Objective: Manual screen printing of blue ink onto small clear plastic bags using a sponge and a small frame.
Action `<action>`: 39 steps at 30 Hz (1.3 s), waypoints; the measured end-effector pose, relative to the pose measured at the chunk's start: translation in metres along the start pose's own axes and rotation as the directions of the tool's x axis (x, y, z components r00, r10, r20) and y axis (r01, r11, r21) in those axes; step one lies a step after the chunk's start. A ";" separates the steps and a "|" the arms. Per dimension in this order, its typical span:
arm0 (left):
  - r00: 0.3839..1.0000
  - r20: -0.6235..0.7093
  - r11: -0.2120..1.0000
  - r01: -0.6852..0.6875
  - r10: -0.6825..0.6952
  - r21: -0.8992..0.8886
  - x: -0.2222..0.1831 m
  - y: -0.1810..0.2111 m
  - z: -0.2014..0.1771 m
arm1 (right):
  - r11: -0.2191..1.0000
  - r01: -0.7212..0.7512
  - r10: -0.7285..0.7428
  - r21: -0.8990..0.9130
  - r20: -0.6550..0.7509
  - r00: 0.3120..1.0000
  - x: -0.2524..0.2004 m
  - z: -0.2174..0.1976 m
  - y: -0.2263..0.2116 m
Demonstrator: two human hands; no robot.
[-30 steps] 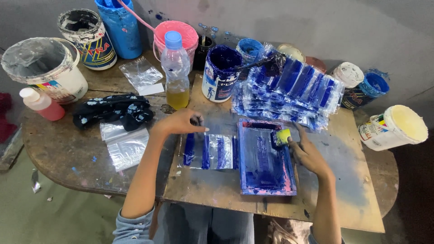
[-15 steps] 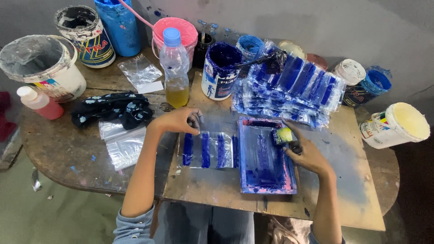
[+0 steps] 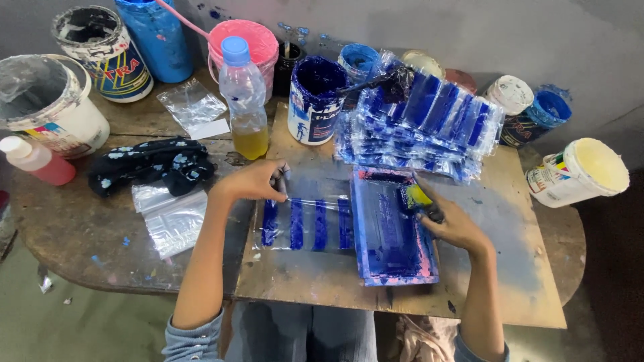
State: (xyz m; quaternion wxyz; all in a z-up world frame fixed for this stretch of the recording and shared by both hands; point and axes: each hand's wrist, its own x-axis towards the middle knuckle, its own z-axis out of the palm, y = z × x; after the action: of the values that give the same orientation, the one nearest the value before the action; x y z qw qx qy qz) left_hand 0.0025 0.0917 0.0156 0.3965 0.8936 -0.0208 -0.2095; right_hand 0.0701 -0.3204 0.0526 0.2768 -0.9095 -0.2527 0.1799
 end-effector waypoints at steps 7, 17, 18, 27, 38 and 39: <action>1.000 0.014 1.000 0.003 -0.003 0.022 0.004 -0.004 0.000 | 0.997 0.002 -0.003 0.072 0.018 1.000 0.004 0.001 0.019; 0.999 0.020 0.999 0.034 -0.034 -0.021 -0.001 0.002 -0.003 | 0.997 0.034 -0.034 0.072 -0.012 0.999 0.002 0.000 0.033; 0.998 0.018 0.998 0.053 -0.052 -0.024 -0.002 0.003 -0.004 | 0.996 0.071 -0.069 0.055 -0.033 0.997 0.001 -0.001 0.033; 0.986 0.093 0.990 0.143 -0.142 -0.008 -0.015 0.030 -0.013 | 0.895 -0.369 0.390 0.250 -0.039 0.920 -0.052 -0.064 0.061; 0.985 0.106 0.989 0.130 -0.136 0.067 -0.010 0.023 -0.013 | 0.696 -0.698 0.714 0.170 -0.059 0.697 -0.085 -0.088 0.098; 0.983 0.107 0.987 0.142 -0.149 0.070 -0.009 0.021 -0.013 | 0.674 -0.719 0.734 0.170 -0.048 0.677 -0.084 -0.086 0.095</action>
State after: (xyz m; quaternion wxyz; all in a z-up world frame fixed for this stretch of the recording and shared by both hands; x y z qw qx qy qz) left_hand 0.0022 0.0879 0.0415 0.3503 0.8915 0.0161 -0.2868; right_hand 0.0768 -0.4711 0.0790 0.2580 -0.9221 0.1589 0.2407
